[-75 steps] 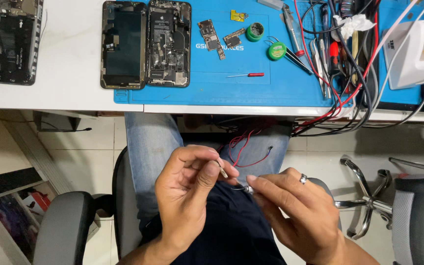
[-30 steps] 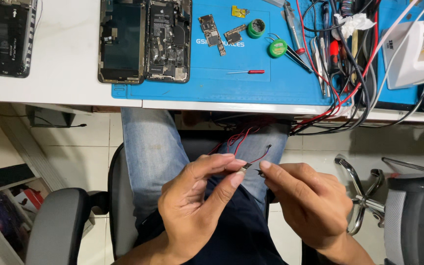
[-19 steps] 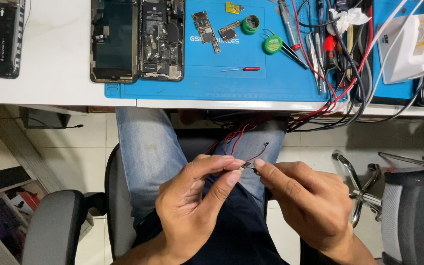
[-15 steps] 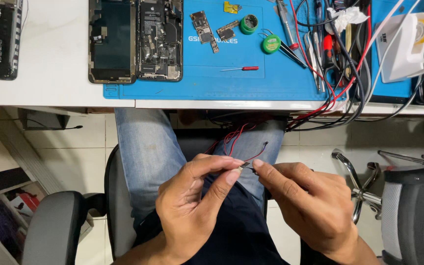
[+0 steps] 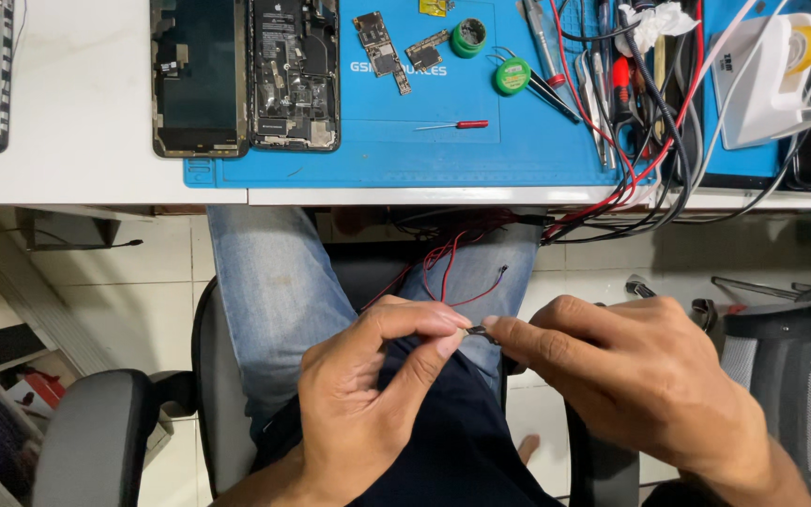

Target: The person is repairing a small electronic component, likely a charging port, by soldering wires to it. They use a soldering iron and a multimeter to test the connections. The workspace is cluttered with tools and disassembled phone parts.

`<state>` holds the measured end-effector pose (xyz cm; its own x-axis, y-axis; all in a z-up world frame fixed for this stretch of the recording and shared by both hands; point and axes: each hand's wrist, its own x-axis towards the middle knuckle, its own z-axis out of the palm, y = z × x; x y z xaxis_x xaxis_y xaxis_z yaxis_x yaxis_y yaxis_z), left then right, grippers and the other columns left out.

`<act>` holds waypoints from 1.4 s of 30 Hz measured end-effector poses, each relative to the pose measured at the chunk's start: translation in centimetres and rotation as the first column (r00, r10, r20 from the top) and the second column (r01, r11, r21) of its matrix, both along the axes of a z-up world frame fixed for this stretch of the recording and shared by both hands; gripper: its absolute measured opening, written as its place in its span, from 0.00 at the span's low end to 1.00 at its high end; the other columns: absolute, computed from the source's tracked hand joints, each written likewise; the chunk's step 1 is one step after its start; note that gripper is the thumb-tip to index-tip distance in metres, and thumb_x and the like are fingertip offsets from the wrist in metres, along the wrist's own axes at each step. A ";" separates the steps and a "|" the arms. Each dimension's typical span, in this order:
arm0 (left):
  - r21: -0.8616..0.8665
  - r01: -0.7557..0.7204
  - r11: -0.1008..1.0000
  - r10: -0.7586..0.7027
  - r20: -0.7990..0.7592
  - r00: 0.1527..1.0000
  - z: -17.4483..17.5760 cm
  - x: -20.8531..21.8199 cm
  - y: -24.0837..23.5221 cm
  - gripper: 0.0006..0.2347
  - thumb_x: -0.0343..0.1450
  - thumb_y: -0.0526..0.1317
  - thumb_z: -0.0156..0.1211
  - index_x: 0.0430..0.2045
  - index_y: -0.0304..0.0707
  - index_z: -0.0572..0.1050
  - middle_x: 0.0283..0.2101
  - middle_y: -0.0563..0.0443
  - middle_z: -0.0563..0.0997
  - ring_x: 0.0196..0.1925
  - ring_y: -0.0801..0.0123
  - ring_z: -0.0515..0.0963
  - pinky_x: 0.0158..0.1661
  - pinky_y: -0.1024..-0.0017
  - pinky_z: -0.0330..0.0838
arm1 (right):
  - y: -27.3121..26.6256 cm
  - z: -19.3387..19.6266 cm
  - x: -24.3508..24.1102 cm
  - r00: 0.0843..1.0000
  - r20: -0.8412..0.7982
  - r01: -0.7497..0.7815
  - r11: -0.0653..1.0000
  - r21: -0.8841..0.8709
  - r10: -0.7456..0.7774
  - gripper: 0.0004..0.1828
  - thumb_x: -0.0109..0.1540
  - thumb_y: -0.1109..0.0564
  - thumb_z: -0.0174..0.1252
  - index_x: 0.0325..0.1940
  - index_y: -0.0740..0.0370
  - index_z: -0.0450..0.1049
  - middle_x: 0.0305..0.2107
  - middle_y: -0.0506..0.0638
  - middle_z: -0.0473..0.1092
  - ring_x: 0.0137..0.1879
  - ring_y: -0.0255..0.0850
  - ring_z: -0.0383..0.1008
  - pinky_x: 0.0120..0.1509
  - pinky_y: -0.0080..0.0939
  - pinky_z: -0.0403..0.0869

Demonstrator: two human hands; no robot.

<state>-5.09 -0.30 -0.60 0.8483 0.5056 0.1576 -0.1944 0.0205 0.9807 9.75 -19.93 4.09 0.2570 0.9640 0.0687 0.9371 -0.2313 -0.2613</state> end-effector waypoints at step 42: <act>-0.282 0.138 0.949 -0.170 -0.091 0.981 -1.8 -0.5 -1.1 0.13 0.78 0.29 0.57 0.39 0.42 0.56 0.38 0.43 0.78 0.44 0.64 0.80 0.49 0.69 0.76 | -0.8 -1.8 -1.5 0.997 -0.058 -0.038 0.997 0.060 0.042 0.22 0.70 0.64 0.56 0.66 0.48 0.76 0.30 0.40 0.68 0.20 0.41 0.59 0.19 0.45 0.62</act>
